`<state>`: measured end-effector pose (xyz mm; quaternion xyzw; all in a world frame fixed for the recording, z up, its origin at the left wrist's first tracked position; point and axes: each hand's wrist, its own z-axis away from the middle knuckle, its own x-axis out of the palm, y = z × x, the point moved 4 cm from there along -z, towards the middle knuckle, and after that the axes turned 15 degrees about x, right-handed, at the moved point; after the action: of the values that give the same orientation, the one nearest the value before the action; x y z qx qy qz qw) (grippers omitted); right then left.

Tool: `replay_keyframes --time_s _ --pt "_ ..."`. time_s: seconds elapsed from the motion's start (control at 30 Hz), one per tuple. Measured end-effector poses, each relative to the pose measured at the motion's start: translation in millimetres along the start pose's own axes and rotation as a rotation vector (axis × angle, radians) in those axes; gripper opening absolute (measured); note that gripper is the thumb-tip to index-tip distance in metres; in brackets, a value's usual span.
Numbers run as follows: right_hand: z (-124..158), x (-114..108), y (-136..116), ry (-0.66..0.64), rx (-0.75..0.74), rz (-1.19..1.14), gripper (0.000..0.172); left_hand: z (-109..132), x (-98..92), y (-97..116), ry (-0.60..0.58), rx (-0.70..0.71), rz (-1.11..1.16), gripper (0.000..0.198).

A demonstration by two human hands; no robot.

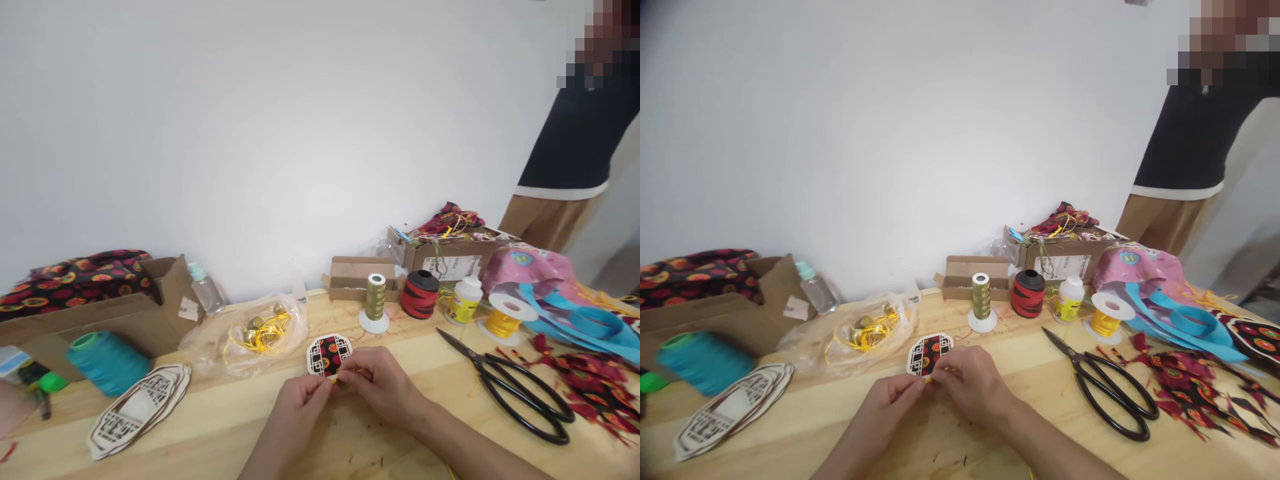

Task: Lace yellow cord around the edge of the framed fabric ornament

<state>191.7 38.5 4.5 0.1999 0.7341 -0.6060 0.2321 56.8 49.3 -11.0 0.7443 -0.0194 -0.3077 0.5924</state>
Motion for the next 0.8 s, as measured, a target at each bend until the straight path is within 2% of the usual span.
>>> replay_keyframes --time_s 0.23,0.8 --pt "-1.1 0.5 2.7 0.008 0.028 -0.04 0.017 1.6 -2.2 0.9 0.025 -0.018 0.021 0.037" --pt "-0.7 0.9 1.0 0.01 -0.009 -0.009 0.016 1.8 -1.8 2.0 0.045 -0.014 -0.011 0.038"
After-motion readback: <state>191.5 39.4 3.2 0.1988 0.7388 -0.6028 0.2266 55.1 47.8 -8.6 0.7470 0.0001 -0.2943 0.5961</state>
